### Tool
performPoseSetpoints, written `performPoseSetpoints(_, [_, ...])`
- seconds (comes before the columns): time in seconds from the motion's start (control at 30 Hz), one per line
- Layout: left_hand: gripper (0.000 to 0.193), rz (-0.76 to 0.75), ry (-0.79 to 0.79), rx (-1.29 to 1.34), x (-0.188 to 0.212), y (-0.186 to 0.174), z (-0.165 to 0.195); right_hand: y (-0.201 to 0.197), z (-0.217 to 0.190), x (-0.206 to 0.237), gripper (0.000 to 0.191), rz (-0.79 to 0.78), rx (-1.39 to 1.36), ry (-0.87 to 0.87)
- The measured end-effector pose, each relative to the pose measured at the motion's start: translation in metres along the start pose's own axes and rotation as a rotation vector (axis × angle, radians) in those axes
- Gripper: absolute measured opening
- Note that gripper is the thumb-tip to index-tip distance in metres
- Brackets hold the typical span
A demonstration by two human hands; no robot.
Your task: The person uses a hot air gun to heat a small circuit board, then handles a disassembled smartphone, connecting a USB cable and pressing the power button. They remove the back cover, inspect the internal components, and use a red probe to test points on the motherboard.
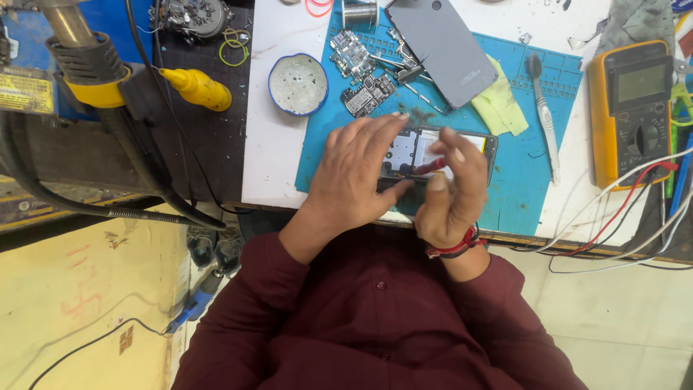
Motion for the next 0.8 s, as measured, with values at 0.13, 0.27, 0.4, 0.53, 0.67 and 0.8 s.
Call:
performPoseSetpoints(0.13, [0.077, 0.013, 0.029, 0.022, 0.001, -0.003, 0.002, -0.009, 0.021, 0.013, 0.038, 0.214, -0.319, 0.222])
performPoseSetpoints(0.27, [0.030, 0.065, 0.060, 0.023, 0.002, -0.008, 0.003, -0.021, 0.033, 0.022, 0.035, 0.347, -0.576, 0.242])
performPoseSetpoints(0.4, [0.011, 0.143, -0.002, 0.060, 0.002, -0.011, -0.003, -0.030, 0.038, 0.019, 0.032, 0.371, -0.490, 0.207])
performPoseSetpoints(0.53, [0.013, 0.183, -0.061, 0.041, 0.003, -0.011, -0.008, -0.023, 0.039, 0.016, 0.030, 0.315, -0.424, 0.221])
performPoseSetpoints(0.67, [0.015, 0.207, -0.128, 0.048, 0.005, -0.011, -0.013, -0.017, 0.037, 0.013, 0.031, 0.282, -0.394, 0.211])
performPoseSetpoints(0.8, [0.017, 0.227, -0.176, 0.067, 0.006, -0.012, -0.018, -0.015, 0.037, 0.010, 0.035, 0.260, -0.388, 0.216])
Point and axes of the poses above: each hand's wrist, its own x-axis away from the middle knuckle, its own y-axis out of the palm, z = x × y, the point moved 8 cm from there along -x, towards the middle knuckle, and after that the axes turned 13 degrees about -x, right-handed, at the moved point
